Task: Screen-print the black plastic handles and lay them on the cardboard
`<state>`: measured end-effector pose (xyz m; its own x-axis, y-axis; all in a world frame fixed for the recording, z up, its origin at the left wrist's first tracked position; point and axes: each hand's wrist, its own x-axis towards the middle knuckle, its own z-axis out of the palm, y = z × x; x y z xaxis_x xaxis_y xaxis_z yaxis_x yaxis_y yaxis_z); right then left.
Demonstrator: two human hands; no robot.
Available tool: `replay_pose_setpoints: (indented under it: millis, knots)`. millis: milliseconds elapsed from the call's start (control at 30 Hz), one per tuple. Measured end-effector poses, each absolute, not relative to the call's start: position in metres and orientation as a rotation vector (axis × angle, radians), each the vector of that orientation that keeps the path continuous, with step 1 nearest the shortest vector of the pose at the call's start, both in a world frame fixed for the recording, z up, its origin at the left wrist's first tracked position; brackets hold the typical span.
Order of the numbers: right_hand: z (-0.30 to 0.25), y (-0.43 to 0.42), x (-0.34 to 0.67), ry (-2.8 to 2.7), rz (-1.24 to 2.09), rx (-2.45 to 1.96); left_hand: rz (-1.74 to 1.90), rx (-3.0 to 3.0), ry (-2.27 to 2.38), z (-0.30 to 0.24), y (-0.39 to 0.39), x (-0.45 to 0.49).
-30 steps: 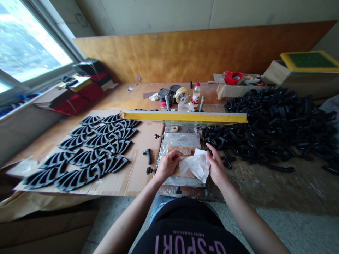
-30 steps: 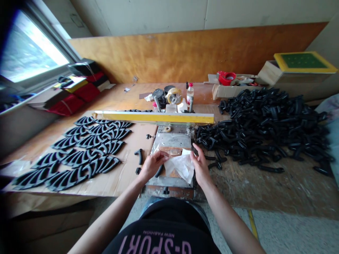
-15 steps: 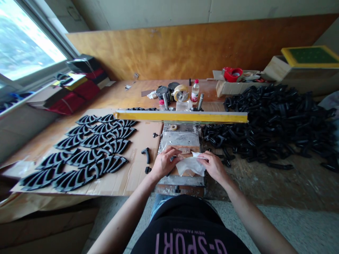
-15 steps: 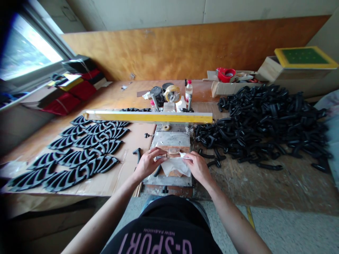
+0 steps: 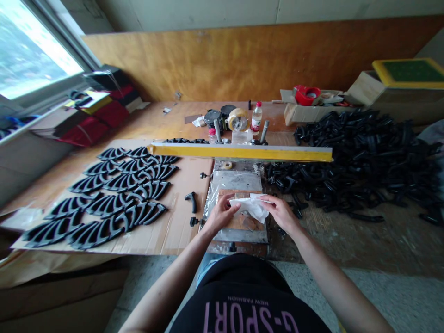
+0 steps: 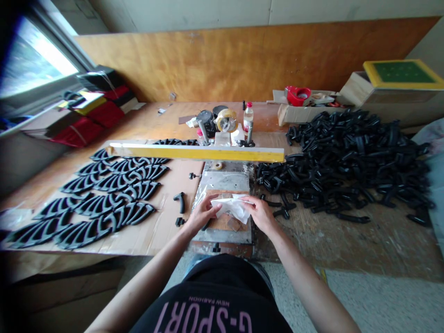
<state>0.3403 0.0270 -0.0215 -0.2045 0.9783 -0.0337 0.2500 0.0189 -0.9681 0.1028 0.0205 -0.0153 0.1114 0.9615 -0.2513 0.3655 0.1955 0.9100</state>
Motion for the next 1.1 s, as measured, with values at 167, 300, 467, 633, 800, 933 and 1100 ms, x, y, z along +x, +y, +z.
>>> replay_pose_setpoints:
  millis: [167,300,467,633,800,933,1100]
  knots:
    - [-0.023,0.025,0.333,-1.422,1.312,-1.283,0.76,1.164,1.409,-0.027,0.019,0.106]
    - [-0.02,0.022,0.33,-1.173,1.426,-1.239,0.835,0.989,1.377,-0.024,0.014,0.11]
    - [-0.012,0.016,0.329,-0.926,1.537,-1.151,0.799,0.694,1.208,-0.02,0.006,0.114]
    - [-0.004,0.012,0.329,-0.889,1.61,-1.104,0.766,0.511,0.991,-0.016,0.007,0.118]
    - [0.007,0.012,0.331,-0.947,1.612,-1.096,0.844,0.535,0.929,-0.014,0.011,0.118]
    - [0.011,0.011,0.332,-1.022,1.573,-1.096,0.916,0.54,0.914,-0.01,0.01,0.116]
    - [0.0,0.01,0.332,-1.224,1.429,-1.149,0.944,0.555,1.017,-0.007,0.008,0.112]
